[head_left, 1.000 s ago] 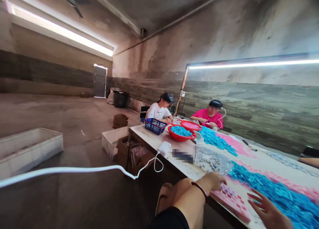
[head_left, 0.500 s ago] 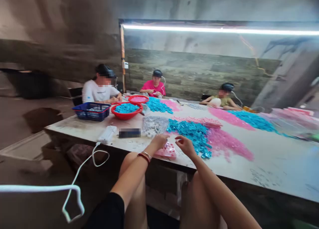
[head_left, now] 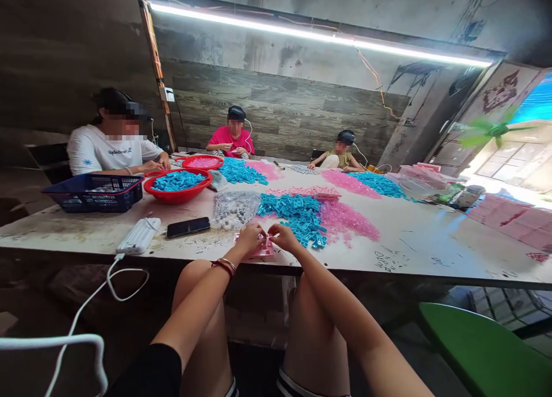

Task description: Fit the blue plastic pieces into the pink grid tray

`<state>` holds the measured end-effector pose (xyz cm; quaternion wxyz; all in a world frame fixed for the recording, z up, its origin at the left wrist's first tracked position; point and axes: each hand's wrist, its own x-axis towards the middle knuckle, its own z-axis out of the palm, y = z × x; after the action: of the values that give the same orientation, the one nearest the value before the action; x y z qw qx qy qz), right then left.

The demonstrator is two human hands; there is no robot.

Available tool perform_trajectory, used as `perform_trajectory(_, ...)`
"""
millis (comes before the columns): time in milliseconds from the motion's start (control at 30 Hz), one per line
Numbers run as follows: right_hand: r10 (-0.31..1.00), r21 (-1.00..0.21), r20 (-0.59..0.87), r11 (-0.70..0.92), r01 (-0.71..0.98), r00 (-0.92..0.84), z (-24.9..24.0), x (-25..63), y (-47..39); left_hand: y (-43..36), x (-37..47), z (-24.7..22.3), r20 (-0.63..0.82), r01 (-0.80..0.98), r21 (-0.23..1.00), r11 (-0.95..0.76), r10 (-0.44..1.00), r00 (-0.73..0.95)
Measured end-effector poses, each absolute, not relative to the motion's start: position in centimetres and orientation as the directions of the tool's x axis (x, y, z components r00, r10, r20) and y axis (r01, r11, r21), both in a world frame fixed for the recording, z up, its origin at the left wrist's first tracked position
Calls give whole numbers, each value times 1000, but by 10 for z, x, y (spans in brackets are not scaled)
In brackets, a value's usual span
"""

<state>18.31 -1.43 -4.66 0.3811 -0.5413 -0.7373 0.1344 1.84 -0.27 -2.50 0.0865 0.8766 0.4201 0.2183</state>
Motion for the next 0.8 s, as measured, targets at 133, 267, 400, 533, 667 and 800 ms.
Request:
perform_trajectory(133,912,-620,390,362,696,-127,-46,185,-15,-4,24,-29,327,750,336,-570,817,475)
perform_trajectory(267,916,-616,381,354,704,-127,-43,184,-17,-2,22,-27,317,781,321,-536,838,445)
perform_trajectory(400,921,-602,359,351,717,-149,-40,181,-20,-4,19,-21,319,785,272,-556,822,471)
perform_trajectory(533,929,-592,328,345,728,-173,-40,179,-21,-9,19,-17,343,789,203,-579,797,497)
perform_trajectory(667,928,-559,315,352,751,-201,-39,179,-22,-10,19,-17,361,784,142,-605,769,528)
perform_trajectory(800,927,-532,310,352,770,-210,-38,180,-22,-9,20,-20,389,764,74,-640,724,569)
